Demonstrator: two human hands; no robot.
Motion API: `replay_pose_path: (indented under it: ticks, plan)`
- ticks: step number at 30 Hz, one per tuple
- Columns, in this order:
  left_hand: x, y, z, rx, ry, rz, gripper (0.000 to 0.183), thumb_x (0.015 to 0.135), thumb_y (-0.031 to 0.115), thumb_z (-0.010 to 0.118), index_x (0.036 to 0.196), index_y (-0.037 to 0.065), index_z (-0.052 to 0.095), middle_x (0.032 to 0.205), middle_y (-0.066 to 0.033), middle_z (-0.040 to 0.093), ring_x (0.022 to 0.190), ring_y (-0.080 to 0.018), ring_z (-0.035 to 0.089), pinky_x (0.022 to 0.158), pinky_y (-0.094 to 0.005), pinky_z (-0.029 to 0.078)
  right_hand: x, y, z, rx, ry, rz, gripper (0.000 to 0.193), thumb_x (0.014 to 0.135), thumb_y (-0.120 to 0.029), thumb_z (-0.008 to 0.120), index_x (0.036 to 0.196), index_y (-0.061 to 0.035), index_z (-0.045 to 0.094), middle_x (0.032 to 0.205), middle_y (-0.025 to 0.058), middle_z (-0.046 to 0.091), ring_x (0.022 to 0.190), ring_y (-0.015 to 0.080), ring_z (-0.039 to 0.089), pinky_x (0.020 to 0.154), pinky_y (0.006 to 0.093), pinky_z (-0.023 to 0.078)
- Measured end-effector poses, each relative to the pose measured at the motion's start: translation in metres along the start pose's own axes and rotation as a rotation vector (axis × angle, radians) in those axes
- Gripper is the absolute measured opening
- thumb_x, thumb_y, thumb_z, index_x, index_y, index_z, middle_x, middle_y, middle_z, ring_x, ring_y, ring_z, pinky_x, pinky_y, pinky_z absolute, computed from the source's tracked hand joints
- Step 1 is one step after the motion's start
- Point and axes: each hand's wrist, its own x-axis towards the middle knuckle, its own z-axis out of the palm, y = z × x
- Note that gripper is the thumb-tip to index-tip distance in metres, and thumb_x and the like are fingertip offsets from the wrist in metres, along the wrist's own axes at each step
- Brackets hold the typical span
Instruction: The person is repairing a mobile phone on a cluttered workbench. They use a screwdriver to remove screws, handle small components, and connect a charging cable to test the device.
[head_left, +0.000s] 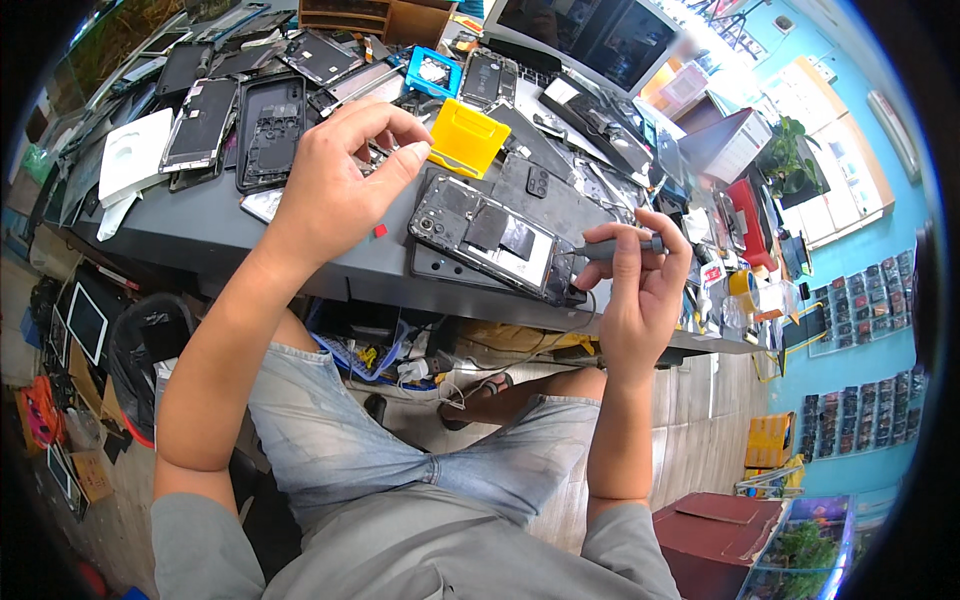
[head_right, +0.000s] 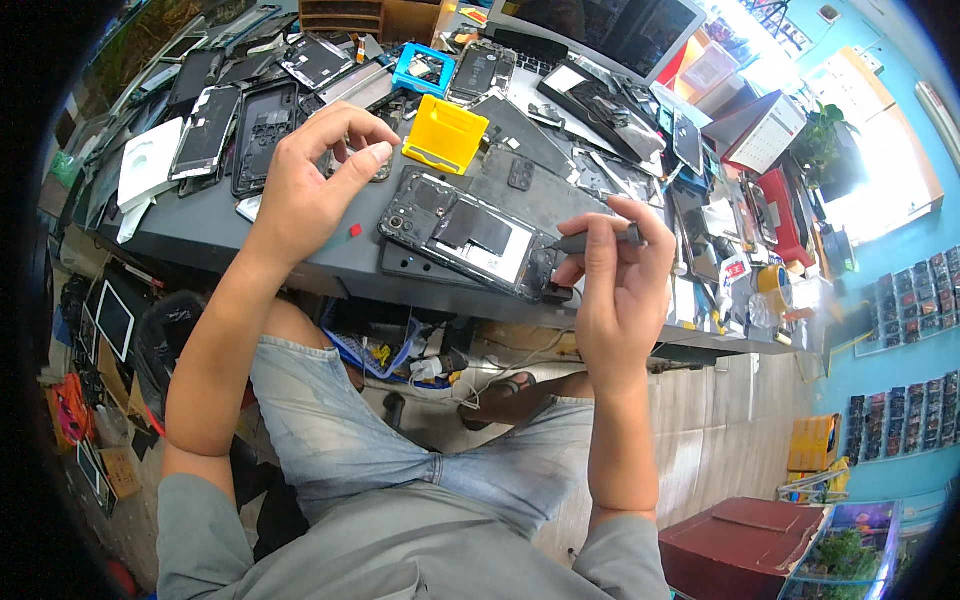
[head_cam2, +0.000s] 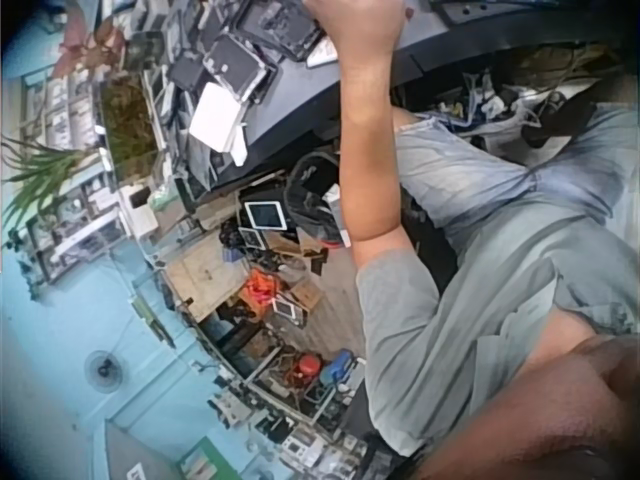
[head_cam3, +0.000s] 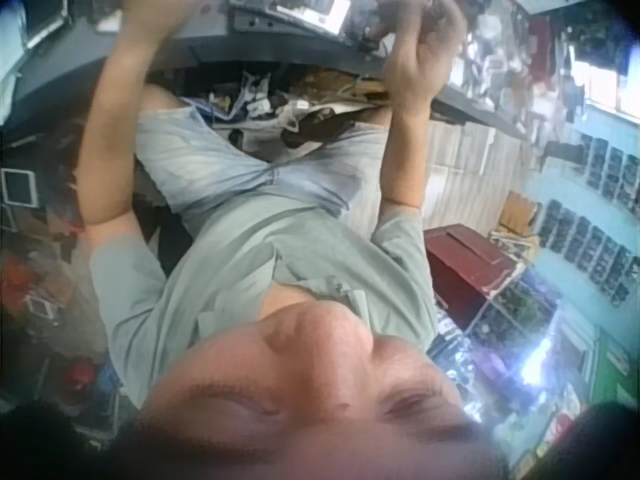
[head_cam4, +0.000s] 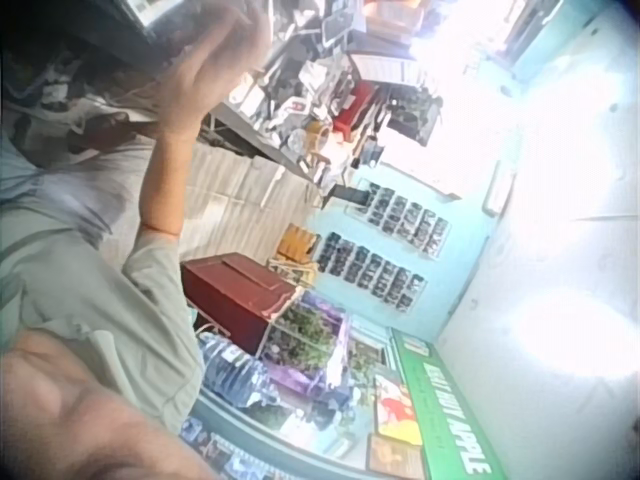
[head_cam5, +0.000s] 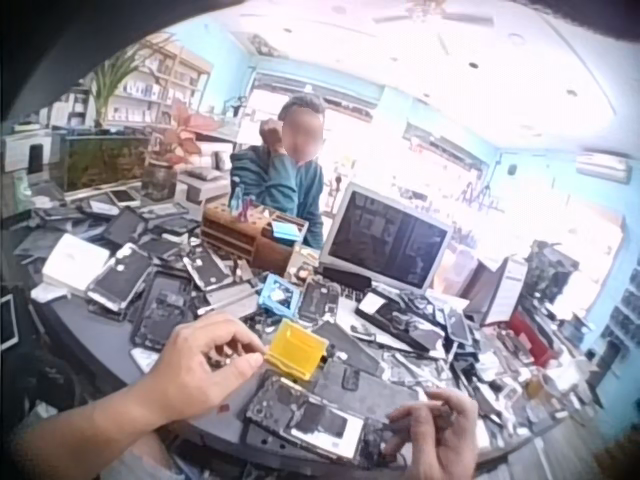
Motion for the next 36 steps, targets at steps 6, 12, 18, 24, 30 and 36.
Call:
replay_pose_path:
  ticks: [6, 12, 18, 24, 30, 36]
  plan:
    - [0.0, 0.001, 0.0, -0.001, -0.017, -0.016, 0.014, 0.1, 0.017, 0.079, 0.107, 0.005, 0.08, 0.102, -0.004, 0.08, 0.094, -0.0186, 0.072, 0.082, -0.0344, 0.052, 0.02, -0.014, -0.002, -0.295, -0.052, -0.08, 0.028, 0.111, -0.017, 0.081, 0.129, -0.0012, 0.064, 0.091, 0.0109, 0.08, 0.07, 0.0116, 0.073, 0.061, 0.0274, 0.056]
    - [-0.001, 0.007, 0.002, 0.039, -0.107, 0.152, 0.021, 0.098, 0.019, 0.082, 0.114, 0.004, 0.079, 0.115, -0.0122, 0.079, 0.114, -0.0319, 0.072, 0.105, -0.0433, 0.056, 0.039, -0.04, -0.007, -0.754, -0.209, -0.101, 0.041, 0.102, -0.03, 0.091, 0.118, -0.003, 0.065, 0.083, 0.0132, 0.076, 0.064, 0.021, 0.073, 0.061, 0.0354, 0.055]
    - [-0.001, 0.007, 0.002, 0.043, -0.144, 0.189, 0.027, 0.098, 0.021, 0.084, 0.119, 0.005, 0.079, 0.12, -0.0144, 0.078, 0.122, -0.0346, 0.071, 0.11, -0.0458, 0.056, 0.046, -0.042, -0.006, -0.673, -0.256, -0.124, 0.04, 0.099, -0.027, 0.092, 0.114, -0.0038, 0.064, 0.077, 0.0088, 0.073, 0.063, 0.0247, 0.074, 0.063, 0.0397, 0.056]
    - [-0.001, 0.005, 0.001, 0.03, -0.146, 0.177, 0.026, 0.098, 0.021, 0.083, 0.118, 0.005, 0.079, 0.119, -0.0141, 0.079, 0.121, -0.0345, 0.071, 0.109, -0.0458, 0.056, 0.053, -0.047, -0.004, -0.911, -0.298, -0.098, 0.041, 0.1, -0.03, 0.092, 0.113, -0.0053, 0.063, 0.078, 0.0102, 0.075, 0.063, 0.0265, 0.074, 0.061, 0.0407, 0.055]
    - [-0.002, 0.002, 0.003, 0.034, -0.145, 0.182, 0.024, 0.099, 0.021, 0.083, 0.117, 0.006, 0.079, 0.118, -0.0133, 0.078, 0.119, -0.0333, 0.07, 0.106, -0.0449, 0.057, 0.052, -0.048, -0.006, -0.833, -0.334, 0.046, 0.045, 0.098, -0.033, 0.093, 0.114, -0.0054, 0.062, 0.078, 0.0096, 0.075, 0.065, 0.0266, 0.074, 0.064, 0.0395, 0.057]
    - [-0.001, 0.008, -0.001, 0.036, -0.201, 0.139, 0.027, 0.099, 0.017, 0.082, 0.121, 0.001, 0.079, 0.123, -0.0156, 0.08, 0.122, -0.0337, 0.073, 0.112, -0.0439, 0.053, 0.059, -0.036, -0.014, -0.677, -0.374, -0.234, 0.046, 0.098, -0.029, 0.095, 0.116, -0.0049, 0.06, 0.081, 0.0033, 0.071, 0.066, 0.0141, 0.065, 0.062, 0.0307, 0.052]
